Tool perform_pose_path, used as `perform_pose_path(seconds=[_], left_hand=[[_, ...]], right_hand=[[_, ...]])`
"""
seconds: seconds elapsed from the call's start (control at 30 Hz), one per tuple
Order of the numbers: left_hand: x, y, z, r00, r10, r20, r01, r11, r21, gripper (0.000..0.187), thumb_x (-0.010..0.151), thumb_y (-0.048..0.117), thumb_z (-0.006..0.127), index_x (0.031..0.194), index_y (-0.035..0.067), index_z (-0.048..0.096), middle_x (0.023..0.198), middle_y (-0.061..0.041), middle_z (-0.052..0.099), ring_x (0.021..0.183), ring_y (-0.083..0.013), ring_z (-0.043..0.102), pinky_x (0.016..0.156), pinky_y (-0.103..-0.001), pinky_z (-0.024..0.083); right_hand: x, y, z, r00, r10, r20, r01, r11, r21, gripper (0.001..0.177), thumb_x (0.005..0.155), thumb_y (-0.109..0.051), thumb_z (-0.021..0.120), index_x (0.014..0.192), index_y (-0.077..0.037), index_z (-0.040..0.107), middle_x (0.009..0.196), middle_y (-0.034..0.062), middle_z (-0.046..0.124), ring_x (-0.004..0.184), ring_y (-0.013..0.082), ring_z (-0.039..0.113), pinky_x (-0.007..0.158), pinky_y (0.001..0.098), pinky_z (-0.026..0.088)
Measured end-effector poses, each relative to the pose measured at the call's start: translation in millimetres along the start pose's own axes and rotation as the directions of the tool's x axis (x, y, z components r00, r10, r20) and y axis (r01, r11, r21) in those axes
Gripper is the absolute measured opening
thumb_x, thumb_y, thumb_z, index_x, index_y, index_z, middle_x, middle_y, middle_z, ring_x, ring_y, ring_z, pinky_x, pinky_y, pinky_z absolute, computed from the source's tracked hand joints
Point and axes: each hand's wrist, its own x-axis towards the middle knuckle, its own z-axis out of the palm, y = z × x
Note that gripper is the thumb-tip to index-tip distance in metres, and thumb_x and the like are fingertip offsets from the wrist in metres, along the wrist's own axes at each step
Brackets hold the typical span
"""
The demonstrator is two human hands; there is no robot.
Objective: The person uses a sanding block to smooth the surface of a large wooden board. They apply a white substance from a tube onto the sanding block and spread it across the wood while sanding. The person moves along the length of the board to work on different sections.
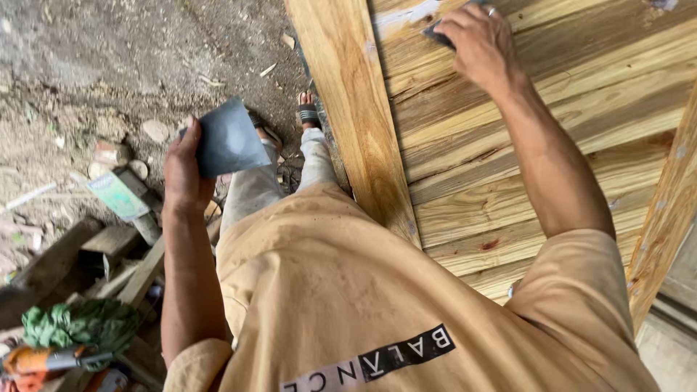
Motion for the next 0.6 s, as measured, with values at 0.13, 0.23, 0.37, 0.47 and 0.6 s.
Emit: perform_pose_path(seconds=[0.13,0.23,0.37,0.47,0.6], left_hand=[[16,-10,12,0.998,-0.054,-0.02,0.054,0.998,0.018,0.028,0.11,0.028,0.052,0.109,0.002,0.063,0.102,-0.006,0.068,0.09,-0.0146,0.067,0.088,-0.031,0.059],[8,-14,9,0.997,-0.055,0.055,0.056,0.998,-0.02,0.025,0.115,0.026,0.055,0.111,0.002,0.062,0.103,-0.006,0.066,0.089,-0.0144,0.064,0.088,-0.032,0.058],[9,-9,10,0.996,-0.09,0.011,0.09,0.996,-0.006,0.029,0.113,0.027,0.054,0.111,0.0,0.064,0.104,-0.008,0.068,0.091,-0.0159,0.067,0.089,-0.033,0.059],[5,-6,9,0.995,-0.095,-0.01,0.095,0.995,-0.018,0.028,0.111,0.027,0.053,0.112,0.001,0.064,0.105,-0.007,0.069,0.092,-0.0158,0.068,0.089,-0.032,0.059],[-1,-3,8,0.997,-0.079,-0.014,0.079,0.997,-0.002,0.027,0.111,0.026,0.054,0.113,0.0,0.064,0.105,-0.008,0.068,0.092,-0.016,0.068,0.089,-0.033,0.059]], right_hand=[[27,15,-19,0.987,0.103,-0.12,-0.091,0.991,0.102,0.049,0.085,0.003,0.076,0.133,-0.003,0.068,0.135,0.0122,0.066,0.125,0.0306,0.058,0.106,0.0502,0.044],[24,-16,2,0.988,0.105,-0.117,-0.088,0.986,0.141,0.049,0.085,0.004,0.073,0.134,-0.001,0.069,0.134,0.014,0.066,0.124,0.0311,0.058,0.104,0.0489,0.045],[18,-19,21,0.998,0.014,-0.059,-0.014,1.0,0.009,0.036,0.097,0.005,0.07,0.132,-0.005,0.065,0.14,0.0099,0.063,0.131,0.0277,0.057,0.113,0.048,0.045],[15,-25,42,0.987,-0.024,-0.161,0.03,0.999,0.038,0.042,0.106,0.003,0.069,0.145,-0.001,0.056,0.147,0.0137,0.056,0.136,0.0318,0.053,0.116,0.0476,0.042],[13,-50,63,0.978,0.019,-0.207,-0.047,0.99,-0.132,0.069,0.09,0.01,0.069,0.154,-0.008,0.054,0.153,0.0076,0.054,0.142,0.0266,0.049,0.124,0.0423,0.038]])
